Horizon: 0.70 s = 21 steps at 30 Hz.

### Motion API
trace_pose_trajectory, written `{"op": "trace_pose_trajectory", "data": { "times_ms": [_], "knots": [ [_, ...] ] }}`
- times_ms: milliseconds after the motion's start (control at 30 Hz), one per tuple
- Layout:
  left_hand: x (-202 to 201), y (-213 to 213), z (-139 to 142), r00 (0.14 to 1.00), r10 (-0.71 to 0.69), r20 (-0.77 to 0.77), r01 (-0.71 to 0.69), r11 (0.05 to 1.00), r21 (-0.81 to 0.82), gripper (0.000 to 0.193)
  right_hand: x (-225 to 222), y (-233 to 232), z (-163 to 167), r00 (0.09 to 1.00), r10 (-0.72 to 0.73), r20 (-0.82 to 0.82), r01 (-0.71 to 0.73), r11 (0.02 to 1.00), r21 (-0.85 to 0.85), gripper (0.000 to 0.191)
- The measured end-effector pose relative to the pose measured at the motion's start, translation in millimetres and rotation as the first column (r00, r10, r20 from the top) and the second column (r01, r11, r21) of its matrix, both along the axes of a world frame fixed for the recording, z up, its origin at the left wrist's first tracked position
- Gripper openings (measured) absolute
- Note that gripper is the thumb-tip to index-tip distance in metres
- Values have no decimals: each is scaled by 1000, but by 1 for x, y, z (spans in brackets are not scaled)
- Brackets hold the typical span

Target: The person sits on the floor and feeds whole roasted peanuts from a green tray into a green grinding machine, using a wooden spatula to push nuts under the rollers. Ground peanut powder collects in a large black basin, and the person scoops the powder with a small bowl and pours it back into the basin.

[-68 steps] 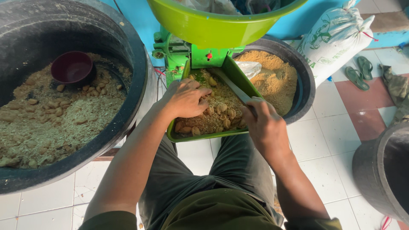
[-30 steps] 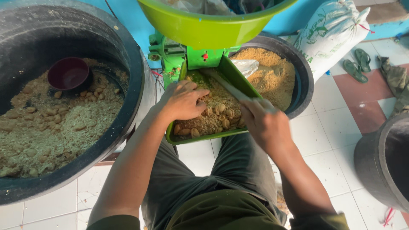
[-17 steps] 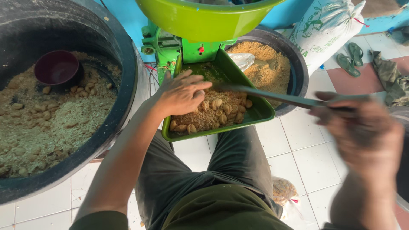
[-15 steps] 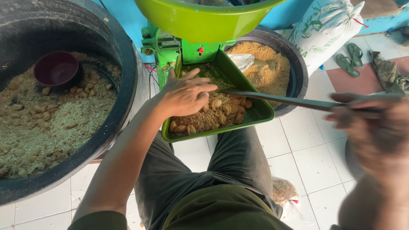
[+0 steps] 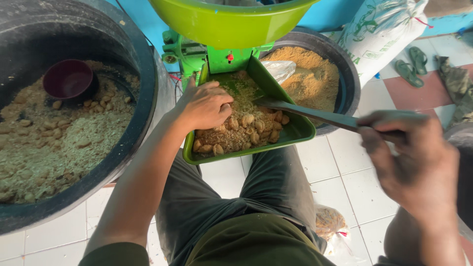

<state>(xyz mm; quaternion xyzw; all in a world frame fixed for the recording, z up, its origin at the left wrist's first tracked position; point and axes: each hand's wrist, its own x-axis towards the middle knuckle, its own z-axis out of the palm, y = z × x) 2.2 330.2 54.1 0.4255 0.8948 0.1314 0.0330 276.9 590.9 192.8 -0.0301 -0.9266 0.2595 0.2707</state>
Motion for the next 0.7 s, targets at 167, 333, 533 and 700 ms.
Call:
{"op": "trace_pose_trajectory", "data": {
  "times_ms": [167,333,533,700],
  "knots": [
    [-2,-2,-14,999,30,19,-31,998,56,30,-13,-13,2,998,54,38,-55,998,13,26],
    [-2,0,-20,995,58,-75,-49,992,117,31,-54,-29,-64,988,139,-62,-141,990,-29,22],
    [0,0,-12,996,70,-52,-69,997,19,32,-80,-49,-100,978,178,-112,-183,982,-36,18],
    [3,0,-6,995,71,-76,-69,997,32,33,-90,-50,-90,977,165,-133,-165,986,8,17]
  ]
}}
